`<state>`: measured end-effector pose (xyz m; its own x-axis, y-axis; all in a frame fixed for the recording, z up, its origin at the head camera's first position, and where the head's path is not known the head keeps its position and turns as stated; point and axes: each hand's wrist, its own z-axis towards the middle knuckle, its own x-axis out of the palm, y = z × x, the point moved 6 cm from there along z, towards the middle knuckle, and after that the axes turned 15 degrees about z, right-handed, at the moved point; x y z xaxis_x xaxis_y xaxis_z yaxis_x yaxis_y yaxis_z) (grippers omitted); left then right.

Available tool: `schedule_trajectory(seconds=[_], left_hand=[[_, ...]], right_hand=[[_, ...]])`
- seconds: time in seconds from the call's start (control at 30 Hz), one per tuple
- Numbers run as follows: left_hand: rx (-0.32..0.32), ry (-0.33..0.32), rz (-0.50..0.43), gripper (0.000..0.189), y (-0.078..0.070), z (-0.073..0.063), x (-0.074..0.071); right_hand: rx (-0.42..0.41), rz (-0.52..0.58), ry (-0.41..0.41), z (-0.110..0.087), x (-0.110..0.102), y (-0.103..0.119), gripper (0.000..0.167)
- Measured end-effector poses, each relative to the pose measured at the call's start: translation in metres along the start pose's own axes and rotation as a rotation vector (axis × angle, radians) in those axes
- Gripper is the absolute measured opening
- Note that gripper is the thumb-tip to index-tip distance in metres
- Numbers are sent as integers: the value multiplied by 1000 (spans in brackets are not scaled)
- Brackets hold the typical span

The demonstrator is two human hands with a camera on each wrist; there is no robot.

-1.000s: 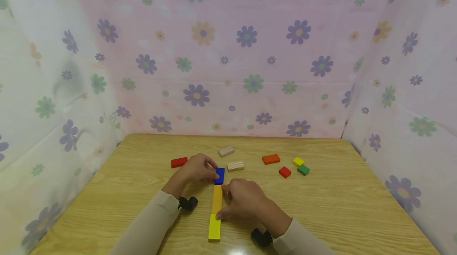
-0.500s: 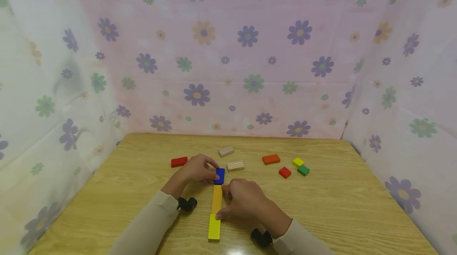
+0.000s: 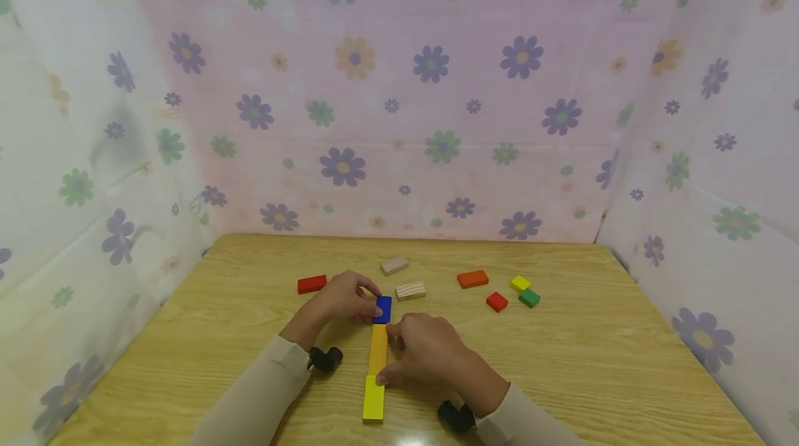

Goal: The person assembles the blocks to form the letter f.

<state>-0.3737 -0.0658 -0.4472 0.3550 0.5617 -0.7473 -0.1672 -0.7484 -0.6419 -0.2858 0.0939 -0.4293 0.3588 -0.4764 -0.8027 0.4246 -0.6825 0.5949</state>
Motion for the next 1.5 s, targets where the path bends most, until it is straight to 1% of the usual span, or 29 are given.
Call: schedule_trajectory(seconds=[0.23, 0.77, 1.27, 1.5], left_hand=[[-5, 6, -7, 29, 0, -1, 0], [-3, 6, -14, 30, 2, -1, 1], [-3, 13, -4, 30, -1, -2, 1], [-6, 8, -14, 29, 1, -2, 2]], right_hand=[[20, -7, 9, 1, 0, 0, 89], [9, -30, 1, -2, -1, 3, 89], [22, -28, 4, 0, 2, -2, 91], [28, -17, 1, 1, 2, -2, 91]])
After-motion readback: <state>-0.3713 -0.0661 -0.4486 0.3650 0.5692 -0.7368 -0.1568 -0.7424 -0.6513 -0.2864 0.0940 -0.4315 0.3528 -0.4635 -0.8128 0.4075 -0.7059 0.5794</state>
